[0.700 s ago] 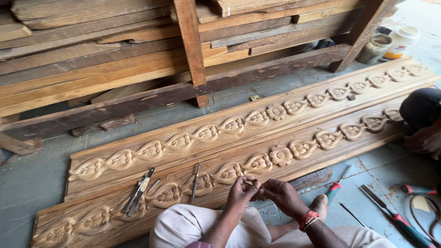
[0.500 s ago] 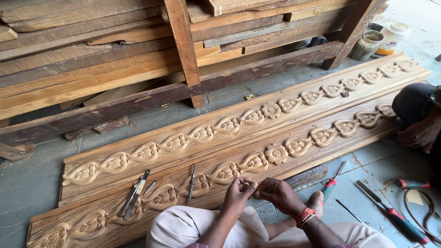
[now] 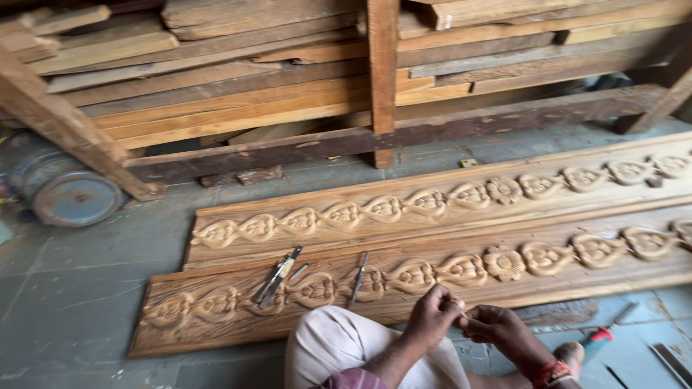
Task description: The person sits on the floor and carves intricate floral patterns into a long wooden plank using a chisel and a wooden mallet. They repeatedly position the chisel and strike it to shape the wood, occasionally switching tools or adjusting their grip.
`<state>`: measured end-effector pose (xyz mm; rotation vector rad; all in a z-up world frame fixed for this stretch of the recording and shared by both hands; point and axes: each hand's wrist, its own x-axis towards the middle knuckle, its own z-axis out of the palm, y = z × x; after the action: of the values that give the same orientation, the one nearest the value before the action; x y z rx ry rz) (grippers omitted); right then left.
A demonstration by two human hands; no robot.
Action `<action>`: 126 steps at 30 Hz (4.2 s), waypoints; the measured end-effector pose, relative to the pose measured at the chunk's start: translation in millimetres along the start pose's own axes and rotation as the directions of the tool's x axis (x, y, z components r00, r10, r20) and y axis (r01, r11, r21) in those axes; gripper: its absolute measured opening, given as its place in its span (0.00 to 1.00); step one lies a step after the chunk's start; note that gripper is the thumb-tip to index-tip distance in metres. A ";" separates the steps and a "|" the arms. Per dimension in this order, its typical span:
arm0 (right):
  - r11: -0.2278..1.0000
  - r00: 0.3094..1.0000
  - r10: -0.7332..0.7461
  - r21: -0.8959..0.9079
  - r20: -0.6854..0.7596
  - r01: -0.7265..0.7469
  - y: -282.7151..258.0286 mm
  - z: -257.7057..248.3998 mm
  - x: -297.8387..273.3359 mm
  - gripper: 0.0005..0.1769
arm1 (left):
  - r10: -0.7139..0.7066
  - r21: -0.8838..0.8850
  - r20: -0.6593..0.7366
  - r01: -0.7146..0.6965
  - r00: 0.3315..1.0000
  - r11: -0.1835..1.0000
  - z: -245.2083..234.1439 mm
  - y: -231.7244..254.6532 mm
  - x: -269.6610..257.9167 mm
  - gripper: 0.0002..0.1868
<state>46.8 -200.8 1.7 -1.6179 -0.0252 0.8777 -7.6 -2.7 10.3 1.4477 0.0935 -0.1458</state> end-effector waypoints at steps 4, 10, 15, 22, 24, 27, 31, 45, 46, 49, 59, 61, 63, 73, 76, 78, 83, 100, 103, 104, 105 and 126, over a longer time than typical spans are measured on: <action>0.997 0.997 -0.068 -0.037 -0.045 0.066 -11.2 3.7 -7.1 0.17 | 0.204 0.239 -0.015 -0.195 0.979 0.951 0.8 4.9 -4.9 0.13; 0.971 0.982 -0.150 -0.205 -0.114 0.125 -30.0 11.1 -21.3 0.18 | 0.199 0.358 -0.075 -0.160 0.977 0.920 3.8 12.4 -2.3 0.16; 0.945 0.965 -0.220 -0.276 -0.142 0.175 -30.5 15.0 -26.6 0.17 | 0.064 0.269 -0.073 -0.042 0.995 0.962 -0.6 6.1 0.8 0.12; 0.789 0.879 -0.406 -0.581 -0.251 0.199 -44.2 20.9 -40.6 0.13 | 0.175 -0.054 -0.163 -0.186 0.971 0.981 -17.0 26.1 20.1 0.20; 0.604 0.767 -0.593 -0.766 -0.245 0.222 -49.2 20.8 -40.3 0.10 | 0.097 -0.148 -0.375 -0.163 0.922 0.976 -47.3 49.5 36.0 0.10; 0.571 0.780 -0.564 -0.810 -0.271 0.132 -60.2 24.2 -32.3 0.09 | -0.015 -0.269 -0.495 -0.137 0.869 0.953 -88.2 81.5 56.2 0.04; 0.550 0.818 -0.508 -0.832 -0.271 0.065 -74.2 34.3 -4.8 0.10 | 0.100 -0.240 -0.552 -0.273 0.828 0.932 -109.6 87.2 74.2 0.07; 0.538 0.664 -0.689 -0.819 -0.291 0.200 -42.8 81.4 104.7 0.09 | -0.207 -0.496 -0.492 -0.077 0.845 0.865 -132.4 55.6 99.2 0.09; 0.543 0.640 -0.698 -0.820 -0.321 0.181 -41.0 83.1 106.3 0.09 | -0.231 -0.514 -0.475 -0.055 0.849 0.856 -131.6 57.4 101.4 0.09; 0.505 0.609 -0.733 -0.842 -0.303 0.190 -29.4 90.9 104.6 0.08 | -0.243 -0.508 -0.457 -0.027 0.855 0.861 -124.7 55.0 99.1 0.09; 0.523 0.610 -0.718 -0.839 -0.337 0.153 -24.9 98.8 92.7 0.09 | -0.253 -0.541 -0.445 -0.034 0.859 0.840 -117.5 47.8 89.3 0.08; 0.494 0.633 -0.709 -0.860 -0.313 0.129 -34.6 99.4 102.0 0.09 | -0.259 -0.549 -0.441 -0.030 0.859 0.835 -124.3 55.2 96.3 0.08; 0.487 0.630 -0.709 -0.866 -0.318 0.111 -44.7 94.8 113.5 0.10 | -0.260 -0.543 -0.448 -0.029 0.856 0.839 -128.2 62.1 107.1 0.08; 0.548 0.519 -0.735 -0.833 -0.436 0.076 -46.3 101.3 127.5 0.07 | -0.232 -0.571 -0.456 -0.082 0.859 0.817 -130.1 57.9 107.1 0.08; 0.493 0.588 -0.747 -0.852 -0.311 0.176 -42.8 104.0 119.0 0.09 | -0.218 -0.544 -0.425 -0.055 0.878 0.837 -123.7 45.6 92.8 0.09; 0.531 0.659 -0.672 -0.840 -0.338 0.111 -55.4 101.7 116.6 0.10 | -0.272 -0.550 -0.431 -0.012 0.860 0.835 -123.2 52.2 95.8 0.09; 0.534 0.655 -0.663 -0.842 -0.362 0.075 -68.0 110.1 120.8 0.10 | -0.264 -0.573 -0.461 -0.057 0.848 0.817 -128.3 55.5 98.4 0.09; 0.379 0.640 -0.734 -0.919 -0.228 0.107 -72.8 112.9 124.6 0.09 | -0.295 -0.576 -0.448 -0.020 0.844 0.817 -128.2 64.0 96.5 0.09; 0.314 0.628 -0.751 -0.947 -0.203 0.068 -64.8 132.1 124.4 0.10 | -0.213 -0.611 -0.461 -0.134 0.861 0.780 -133.3 53.9 87.5 0.09; 0.231 0.667 -0.740 -0.963 -0.081 0.139 -65.1 130.5 124.1 0.10 | -0.234 -0.610 -0.452 -0.107 0.861 0.785 -130.6 52.9 93.1 0.09; 0.151 0.696 -0.717 -0.965 0.042 0.213 -65.8 127.1 121.2 0.10 | -0.254 -0.608 -0.443 -0.079 0.860 0.790 -126.9 52.6 92.3 0.09; 0.189 0.635 -0.767 -0.978 -0.089 0.091 -42.5 124.6 125.7 0.11 | -0.267 -0.627 -0.434 -0.076 0.860 0.775 -131.2 65.7 97.1 0.08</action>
<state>87.4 -25.3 -24.4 -2.7116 -0.7136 -0.3750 101.7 131.0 44.2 0.7655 0.6020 0.1788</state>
